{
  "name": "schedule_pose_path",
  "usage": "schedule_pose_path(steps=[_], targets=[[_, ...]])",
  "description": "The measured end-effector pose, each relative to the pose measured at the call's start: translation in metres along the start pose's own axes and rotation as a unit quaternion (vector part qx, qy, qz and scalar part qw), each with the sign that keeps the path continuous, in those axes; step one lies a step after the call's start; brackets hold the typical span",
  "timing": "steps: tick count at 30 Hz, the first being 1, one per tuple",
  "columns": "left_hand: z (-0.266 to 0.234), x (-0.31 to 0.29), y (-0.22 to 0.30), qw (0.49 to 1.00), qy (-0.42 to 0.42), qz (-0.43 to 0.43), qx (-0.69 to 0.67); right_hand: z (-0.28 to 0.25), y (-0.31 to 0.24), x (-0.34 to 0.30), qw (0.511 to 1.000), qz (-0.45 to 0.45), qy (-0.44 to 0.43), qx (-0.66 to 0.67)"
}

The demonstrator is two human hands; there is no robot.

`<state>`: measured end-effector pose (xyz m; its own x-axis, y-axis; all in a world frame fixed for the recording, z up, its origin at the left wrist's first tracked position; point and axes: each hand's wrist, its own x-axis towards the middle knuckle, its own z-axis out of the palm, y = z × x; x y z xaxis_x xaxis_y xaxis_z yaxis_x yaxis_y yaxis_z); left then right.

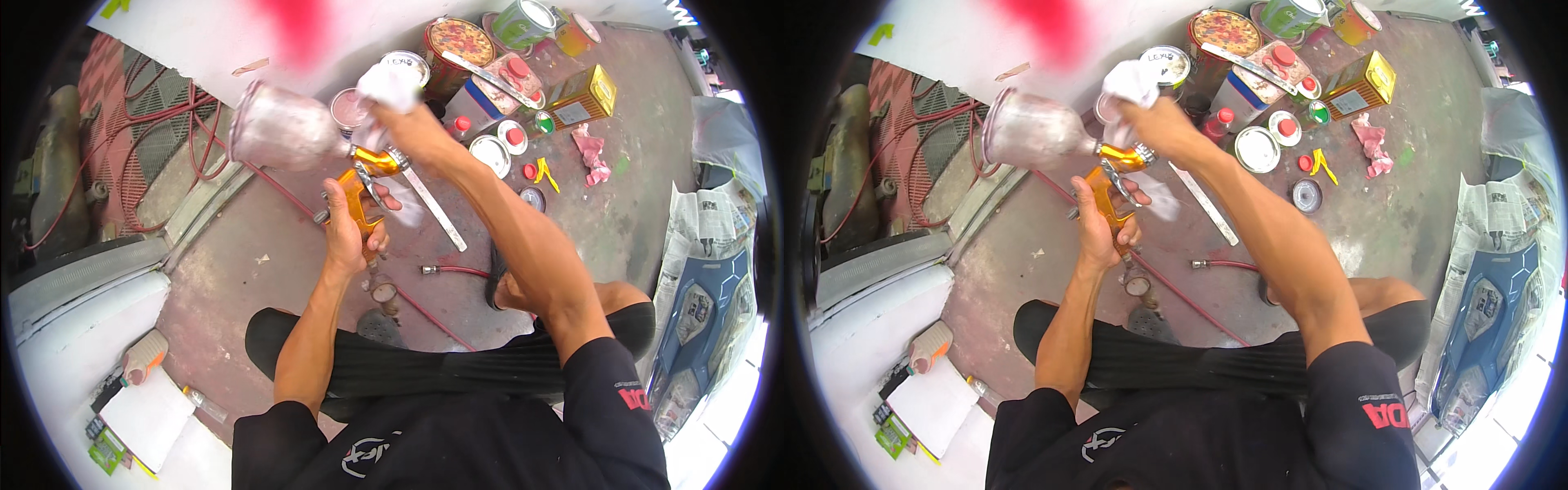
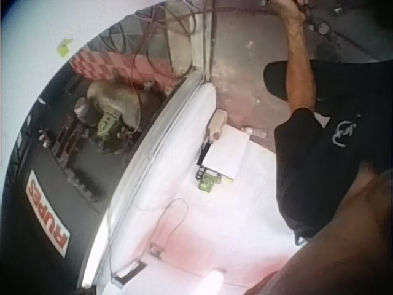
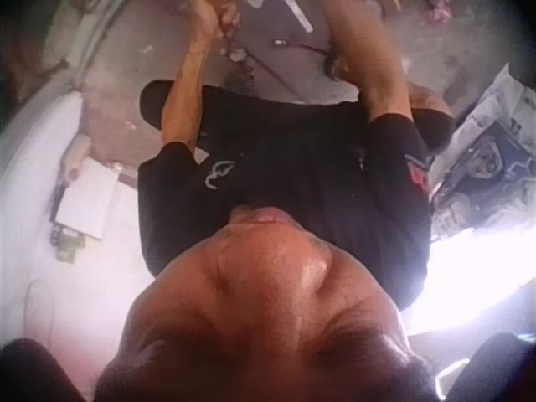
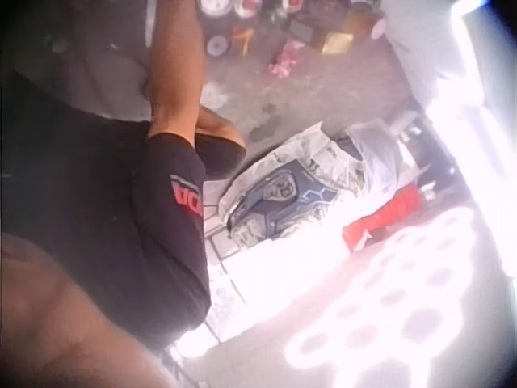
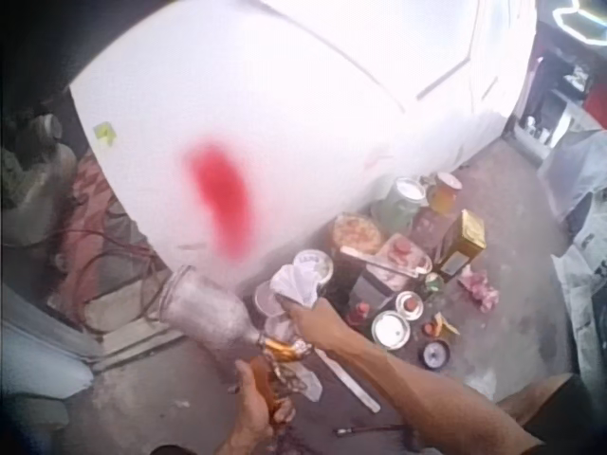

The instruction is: The person cleans a spray gun using a cloth and thinner. They wipe the cup, lid, and nozzle, then pour thinner into the cup and wipe the gun again.

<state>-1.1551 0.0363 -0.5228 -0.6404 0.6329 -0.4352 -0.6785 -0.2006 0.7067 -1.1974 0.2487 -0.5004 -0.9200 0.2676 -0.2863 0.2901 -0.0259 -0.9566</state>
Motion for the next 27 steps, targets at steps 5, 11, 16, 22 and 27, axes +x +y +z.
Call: schedule_pose_path(steps=[5, 11, 16, 22, 27], targets=[[0.0, 0.004, 0.0, 0.995, 0.091, 0.017, -0.023, 0.036, 0.036, -0.037, 0.905, -0.386, -0.013, -0.181], [-0.002, 0.006, -0.022, 0.981, 0.188, 0.038, -0.027, -0.005, 0.04, -0.031, 0.965, -0.122, 0.086, -0.217], [-0.031, 0.044, -0.043, 0.942, 0.317, -0.007, 0.108, -0.112, -0.017, -0.044, 0.959, -0.092, 0.054, -0.264], [-0.05, 0.087, -0.064, 0.916, 0.361, -0.003, 0.175, -0.226, -0.104, -0.162, 0.973, 0.072, -0.034, -0.217], [-0.063, 0.14, -0.087, 0.898, 0.388, 0.003, 0.208, -0.349, -0.061, -0.293, 0.962, 0.031, 0.172, 0.211]])
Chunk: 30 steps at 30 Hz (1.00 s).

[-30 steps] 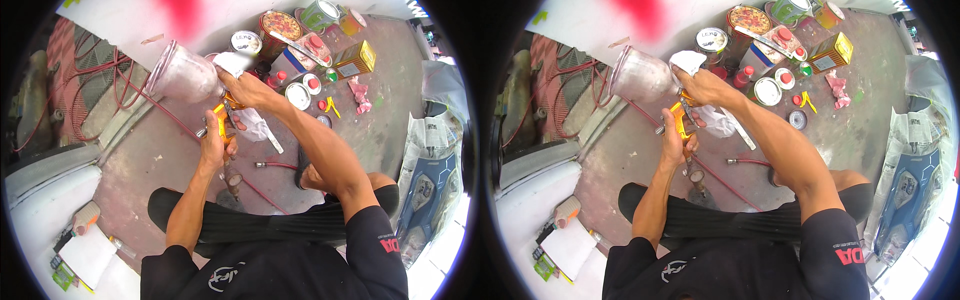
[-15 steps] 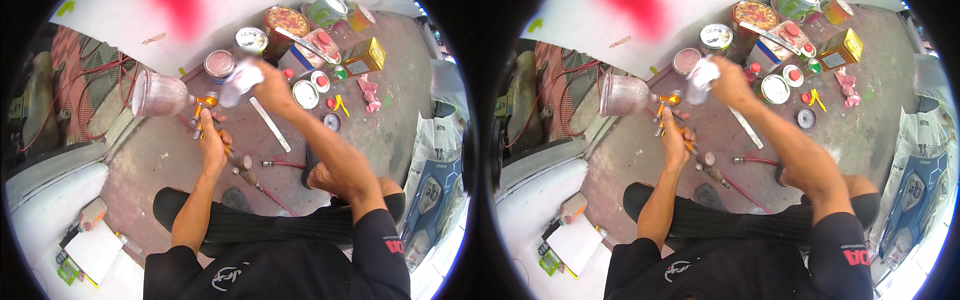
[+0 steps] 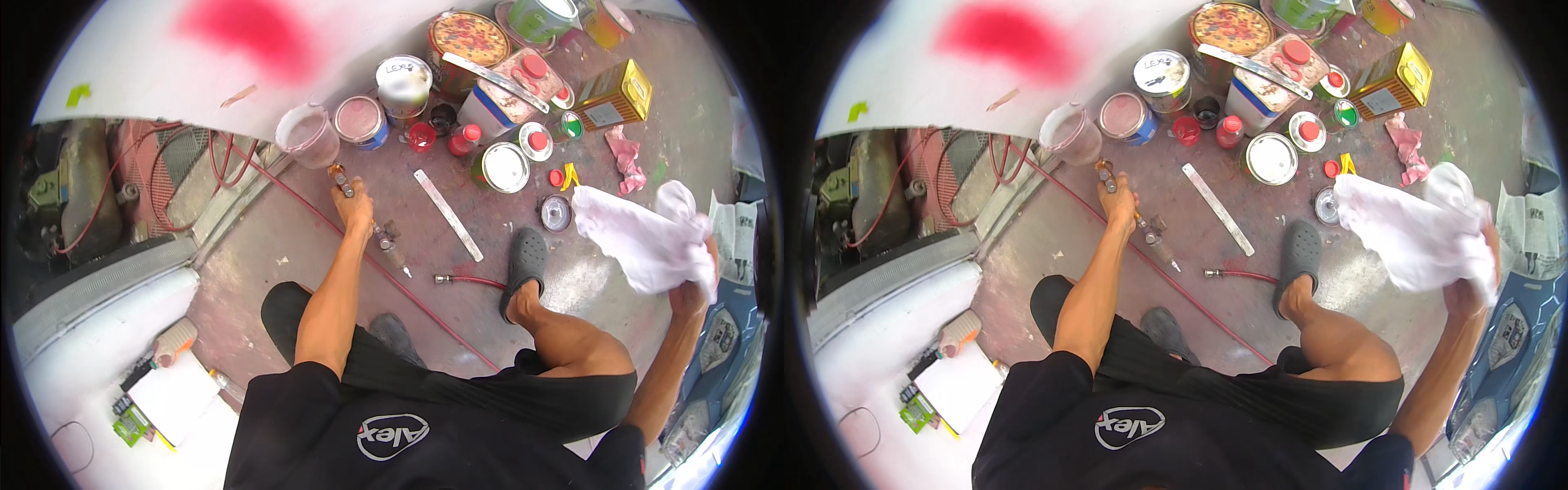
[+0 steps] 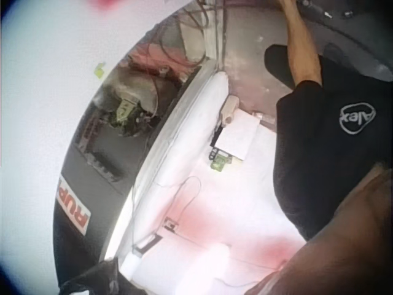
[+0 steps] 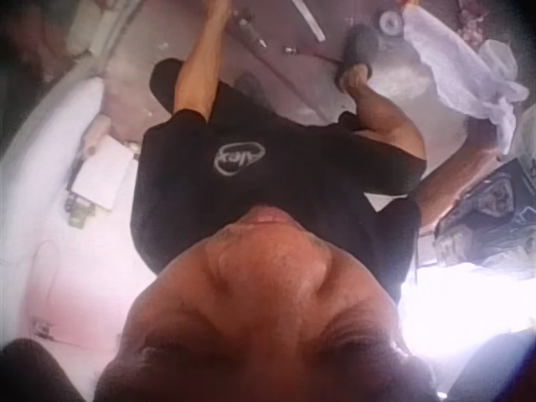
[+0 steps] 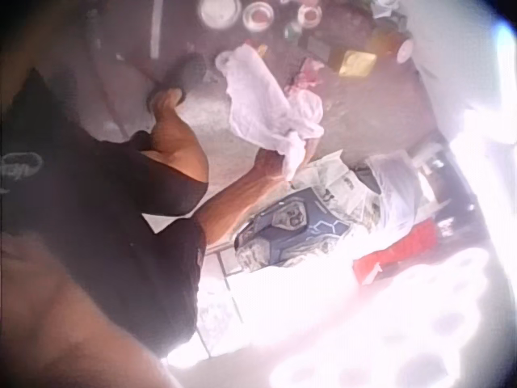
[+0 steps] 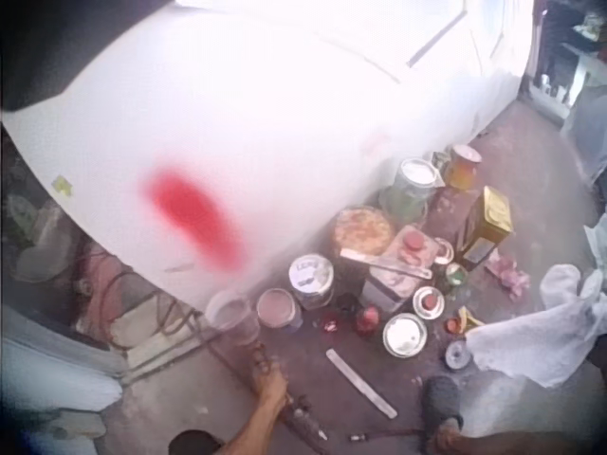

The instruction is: The person cleans a spray gun using a cloth and thinner. They wipe the cup, lid, and nozzle, then pour thinner into the cup and wipe the gun again.

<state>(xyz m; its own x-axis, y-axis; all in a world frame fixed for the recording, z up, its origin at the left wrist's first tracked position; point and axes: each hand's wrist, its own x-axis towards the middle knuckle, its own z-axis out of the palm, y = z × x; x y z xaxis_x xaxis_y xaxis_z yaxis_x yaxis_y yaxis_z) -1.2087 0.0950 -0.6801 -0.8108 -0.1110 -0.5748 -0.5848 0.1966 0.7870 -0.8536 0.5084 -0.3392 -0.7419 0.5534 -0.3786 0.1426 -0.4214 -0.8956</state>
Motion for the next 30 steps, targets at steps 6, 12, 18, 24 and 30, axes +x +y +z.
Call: schedule_pose_path(steps=[6, 12, 18, 24, 30], targets=[[0.016, 0.034, -0.033, 0.996, -0.009, -0.057, -0.067, -0.047, 0.172, -0.018, 0.974, 0.029, 0.136, 0.181], [0.019, 0.032, -0.027, 0.996, 0.005, -0.082, -0.023, -0.081, 0.267, -0.019, 0.939, 0.098, 0.164, 0.286], [0.009, 0.009, -0.026, 0.992, -0.067, -0.094, 0.049, -0.072, 0.243, -0.029, 0.927, 0.132, 0.254, 0.242], [0.015, -0.104, -0.039, 0.957, -0.016, 0.169, 0.233, -0.097, 0.264, -0.025, 0.913, 0.1, 0.356, 0.174], [0.197, -0.184, -0.064, 0.903, -0.345, 0.089, 0.24, -0.128, 0.288, -0.034, 0.922, 0.129, 0.325, 0.164]])
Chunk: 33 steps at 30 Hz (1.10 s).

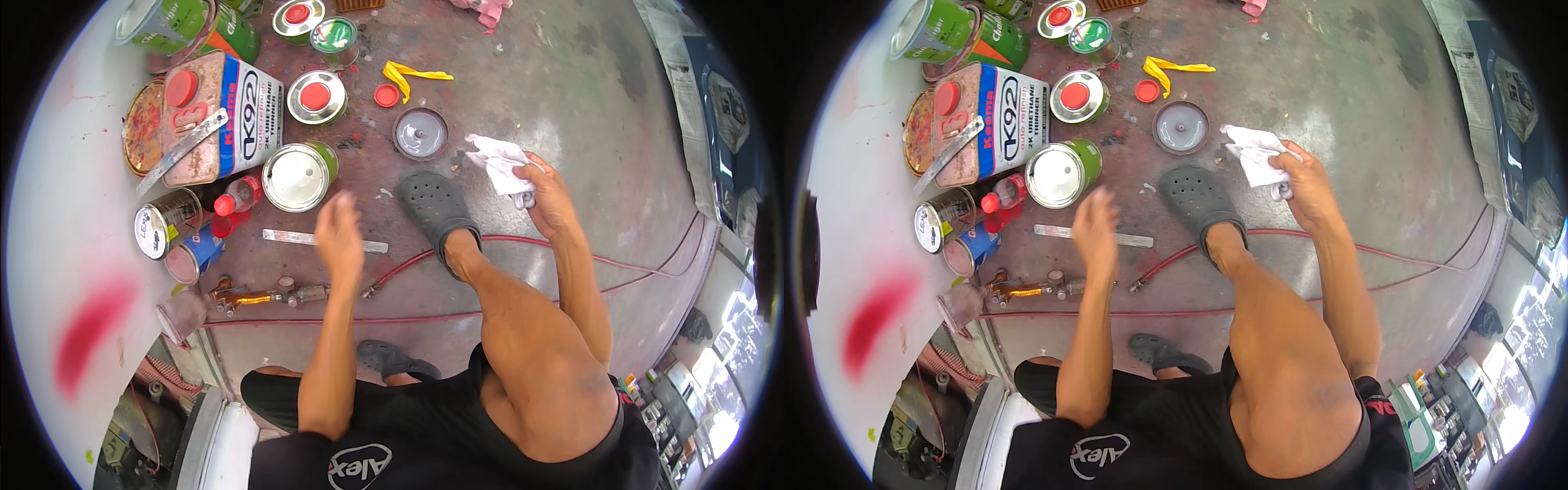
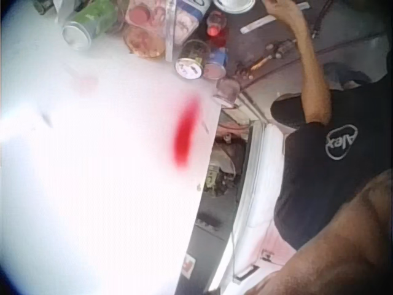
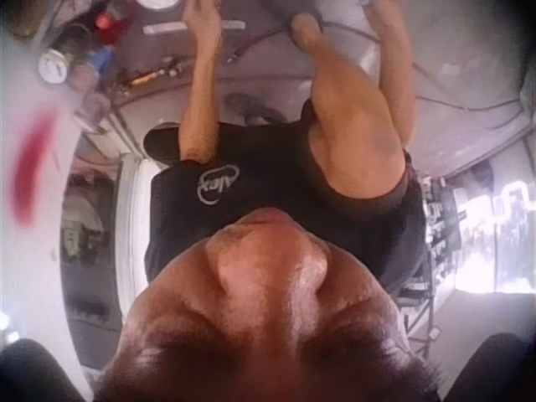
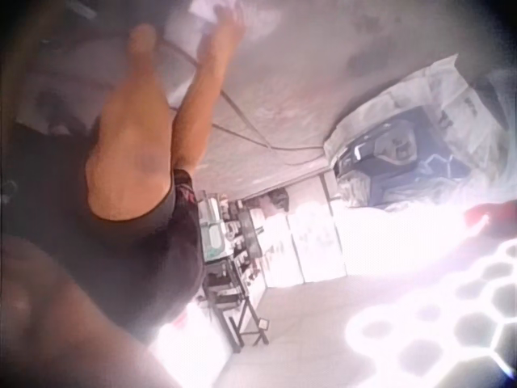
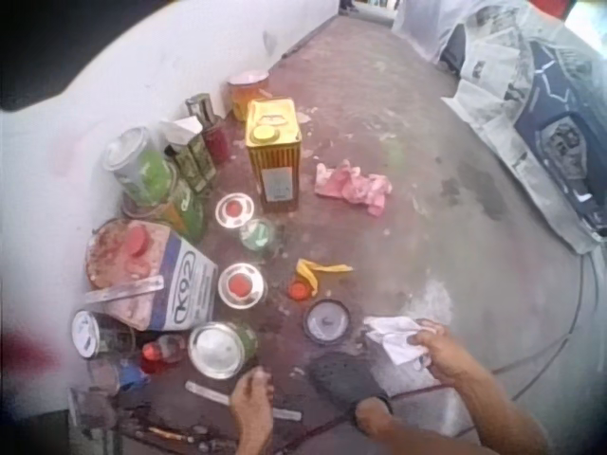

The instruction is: The person cleans a spray gun using a cloth and thinner. They wipe the cup, lid, and nozzle, then pour thinner into the cup and wipe the gun again.

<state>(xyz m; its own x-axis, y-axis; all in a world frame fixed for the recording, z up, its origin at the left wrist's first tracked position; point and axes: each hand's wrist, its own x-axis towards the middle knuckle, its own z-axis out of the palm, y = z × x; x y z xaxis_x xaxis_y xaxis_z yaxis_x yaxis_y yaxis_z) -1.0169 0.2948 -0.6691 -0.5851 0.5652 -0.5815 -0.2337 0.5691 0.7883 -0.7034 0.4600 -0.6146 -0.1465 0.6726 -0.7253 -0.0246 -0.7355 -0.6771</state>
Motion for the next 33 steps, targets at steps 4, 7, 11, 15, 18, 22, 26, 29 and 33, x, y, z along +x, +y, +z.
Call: schedule_pose_path(steps=[4, 7, 11, 15, 18, 22, 26, 29, 33], targets=[[0.093, 0.066, -0.011, 0.997, -0.054, 0.024, 0.045, 0.041, -0.008, -0.005, 0.998, -0.051, 0.043, -0.005], [0.135, 0.083, -0.012, 0.995, 0.012, 0.046, 0.088, 0.046, -0.001, 0.01, 0.996, -0.074, 0.02, 0.035], [0.145, 0.08, 0.004, 0.995, -0.067, 0.001, -0.072, 0.052, 0.005, 0.031, 0.99, -0.093, -0.084, -0.065], [0.128, 0.056, 0.028, 0.914, -0.181, -0.051, -0.36, 0.094, 0.005, 0.018, 0.845, -0.34, -0.012, -0.412], [0.102, 0.051, 0.037, 0.862, -0.249, -0.046, -0.44, 0.12, -0.013, -0.003, 0.869, -0.272, -0.118, -0.397], [0.082, 0.034, 0.069, 0.792, -0.315, -0.108, -0.511, 0.134, -0.018, -0.035, 0.832, -0.324, -0.166, -0.418], [0.065, 0.033, 0.071, 0.733, -0.397, -0.148, -0.532, 0.13, -0.018, -0.033, 0.784, -0.326, -0.228, -0.477], [0.06, 0.02, 0.078, 0.744, -0.39, -0.163, -0.517, 0.133, -0.025, -0.032, 0.682, -0.419, -0.216, -0.559], [0.061, 0.007, 0.08, 0.747, -0.4, -0.186, -0.497, 0.144, -0.017, -0.031, 0.668, -0.484, -0.179, -0.536]])
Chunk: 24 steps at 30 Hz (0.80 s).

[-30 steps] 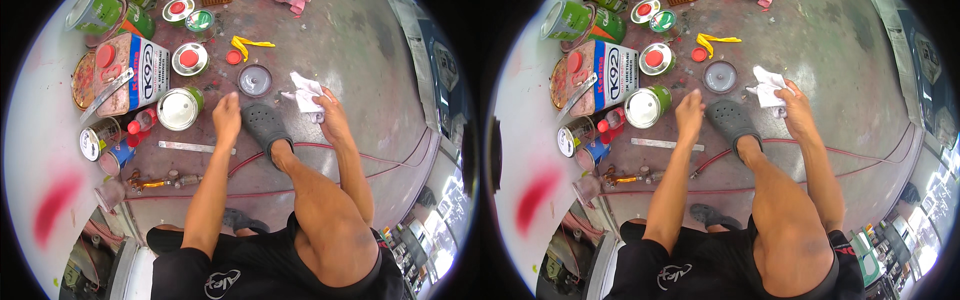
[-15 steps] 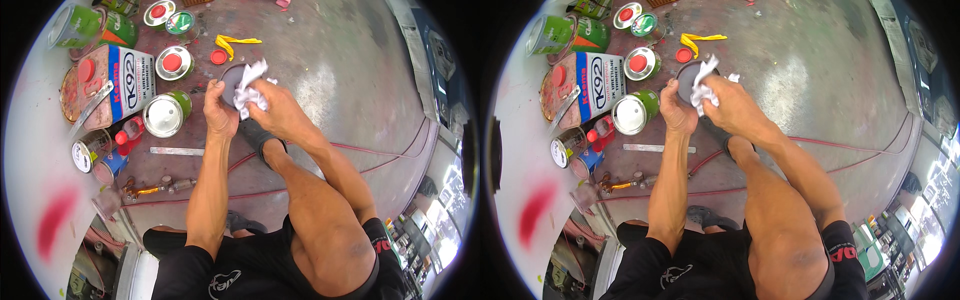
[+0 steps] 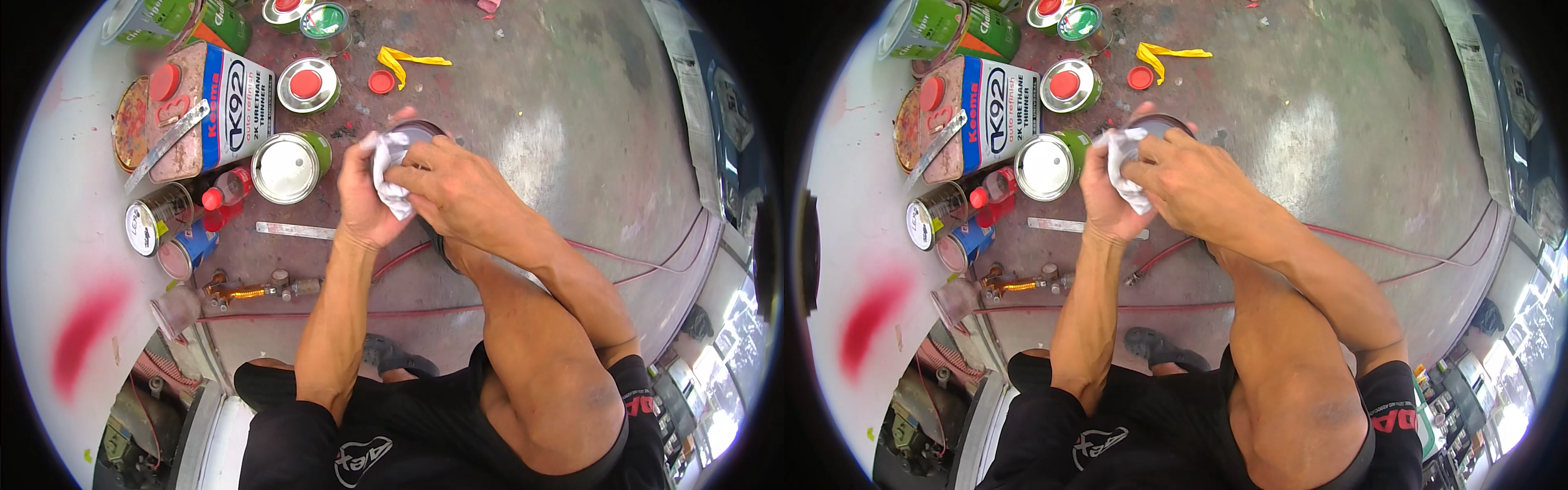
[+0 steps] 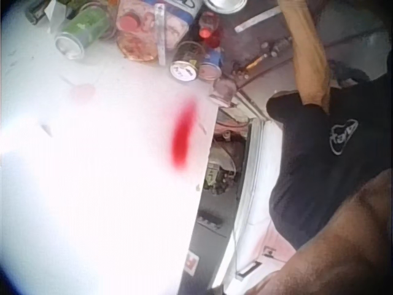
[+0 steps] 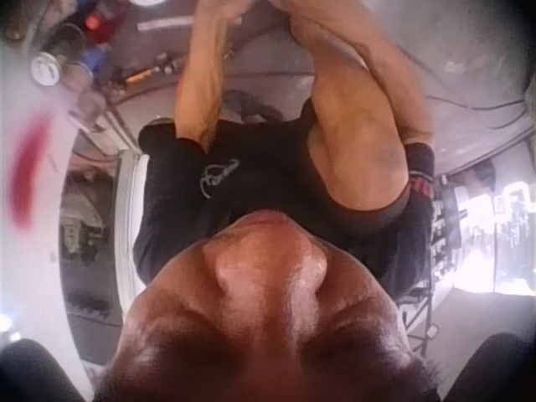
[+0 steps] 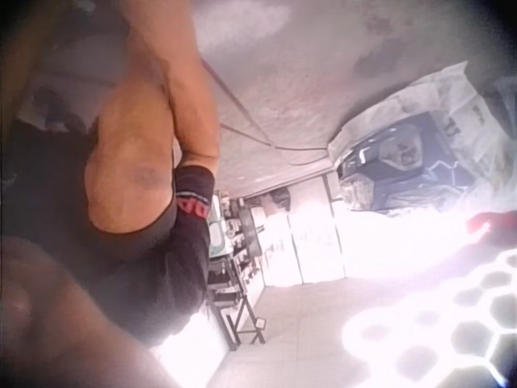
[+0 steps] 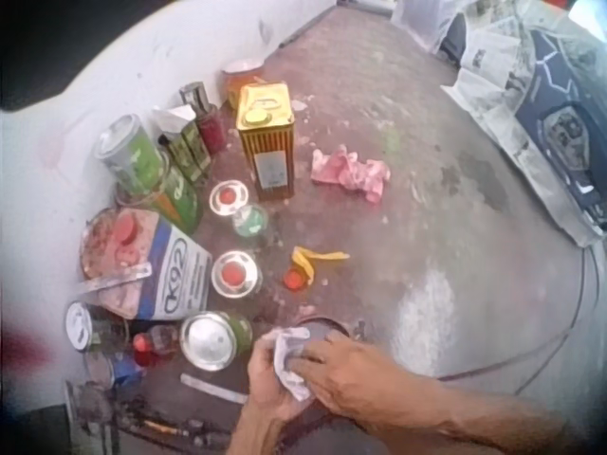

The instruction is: The person cleans a spray gun using a cloth and thinner. They wipe the cup, lid, and nozzle, then pour thinner into the cup and wipe the gun again.

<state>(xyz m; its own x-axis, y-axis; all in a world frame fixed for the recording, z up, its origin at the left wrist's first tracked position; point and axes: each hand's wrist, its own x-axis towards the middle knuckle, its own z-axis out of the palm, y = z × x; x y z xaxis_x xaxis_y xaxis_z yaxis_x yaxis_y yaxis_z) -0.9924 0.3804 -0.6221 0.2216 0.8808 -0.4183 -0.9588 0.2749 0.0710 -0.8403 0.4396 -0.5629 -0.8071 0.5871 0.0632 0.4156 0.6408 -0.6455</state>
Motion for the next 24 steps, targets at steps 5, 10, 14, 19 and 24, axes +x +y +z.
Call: schedule_pose_path(steps=[5, 10, 14, 19, 24], targets=[[-0.003, -0.005, -0.022, 0.995, 0.002, 0.002, -0.101, 0.009, 0.001, 0.014, 0.988, 0.133, 0.061, 0.058], [0.011, 0.0, -0.038, 0.992, 0.08, 0.097, -0.006, 0.009, 0.016, 0.017, 0.951, 0.258, 0.133, 0.11], [0.004, 0.0, -0.036, 0.978, 0.075, 0.154, 0.116, 0.004, 0.027, 0.002, 0.96, 0.276, 0.051, 0.027], [-0.009, 0.005, -0.028, 0.975, 0.054, 0.17, 0.132, 0.002, 0.017, -0.017, 0.983, 0.163, -0.054, 0.058], [0.002, 0.011, -0.013, 0.978, 0.063, 0.141, 0.14, 0.001, -0.003, -0.003, 0.988, 0.066, 0.0, 0.143]])
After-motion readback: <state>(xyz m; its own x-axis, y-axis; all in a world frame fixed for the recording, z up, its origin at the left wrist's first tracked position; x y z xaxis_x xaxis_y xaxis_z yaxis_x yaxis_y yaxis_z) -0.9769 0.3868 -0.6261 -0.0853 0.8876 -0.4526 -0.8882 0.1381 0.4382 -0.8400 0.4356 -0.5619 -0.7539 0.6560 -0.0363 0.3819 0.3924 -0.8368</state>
